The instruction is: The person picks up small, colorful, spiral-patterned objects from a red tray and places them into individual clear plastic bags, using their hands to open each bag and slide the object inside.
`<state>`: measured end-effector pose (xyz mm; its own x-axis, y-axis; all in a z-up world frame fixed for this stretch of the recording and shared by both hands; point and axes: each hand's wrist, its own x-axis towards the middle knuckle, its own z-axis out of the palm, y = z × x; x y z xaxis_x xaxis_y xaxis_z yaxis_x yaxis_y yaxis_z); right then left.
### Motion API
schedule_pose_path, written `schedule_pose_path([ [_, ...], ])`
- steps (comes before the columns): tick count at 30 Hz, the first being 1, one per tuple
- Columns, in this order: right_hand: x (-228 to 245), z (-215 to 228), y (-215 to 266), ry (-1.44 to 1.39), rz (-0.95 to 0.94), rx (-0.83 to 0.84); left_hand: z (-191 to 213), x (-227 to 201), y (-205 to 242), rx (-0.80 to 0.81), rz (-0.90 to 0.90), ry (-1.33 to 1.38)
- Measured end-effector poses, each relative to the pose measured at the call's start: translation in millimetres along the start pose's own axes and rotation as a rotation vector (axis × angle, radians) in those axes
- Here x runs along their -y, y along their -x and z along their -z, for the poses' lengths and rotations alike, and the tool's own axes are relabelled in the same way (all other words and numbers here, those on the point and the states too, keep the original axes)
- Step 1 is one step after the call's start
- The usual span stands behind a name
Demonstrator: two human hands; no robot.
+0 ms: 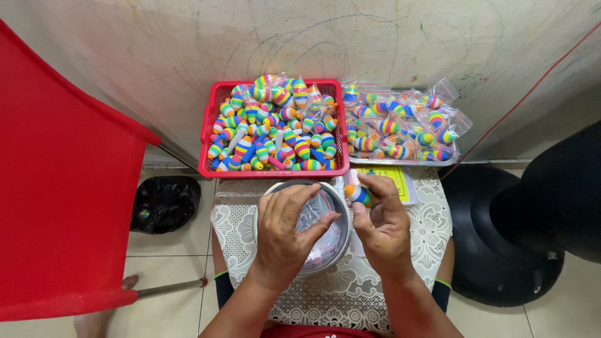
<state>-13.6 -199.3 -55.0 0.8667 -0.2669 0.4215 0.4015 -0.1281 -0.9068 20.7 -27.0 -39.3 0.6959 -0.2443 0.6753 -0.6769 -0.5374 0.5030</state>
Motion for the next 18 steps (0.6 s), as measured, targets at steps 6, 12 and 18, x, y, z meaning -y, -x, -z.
schedule_pose_path([
  [6,-5.1,9.6,2.6,-0.088,0.007,-0.039,2.0,-0.5,-2.1,-0.005,-0.031,-0.011],
  [12,10.9,5.7,0.9,0.153,0.046,0.057,-1.1,-4.4,-1.0,0.009,-0.043,0.014],
  [18,9.2,-7.6,6.6,0.133,0.022,0.056,-0.5,-4.4,0.4,0.052,-0.016,0.039],
])
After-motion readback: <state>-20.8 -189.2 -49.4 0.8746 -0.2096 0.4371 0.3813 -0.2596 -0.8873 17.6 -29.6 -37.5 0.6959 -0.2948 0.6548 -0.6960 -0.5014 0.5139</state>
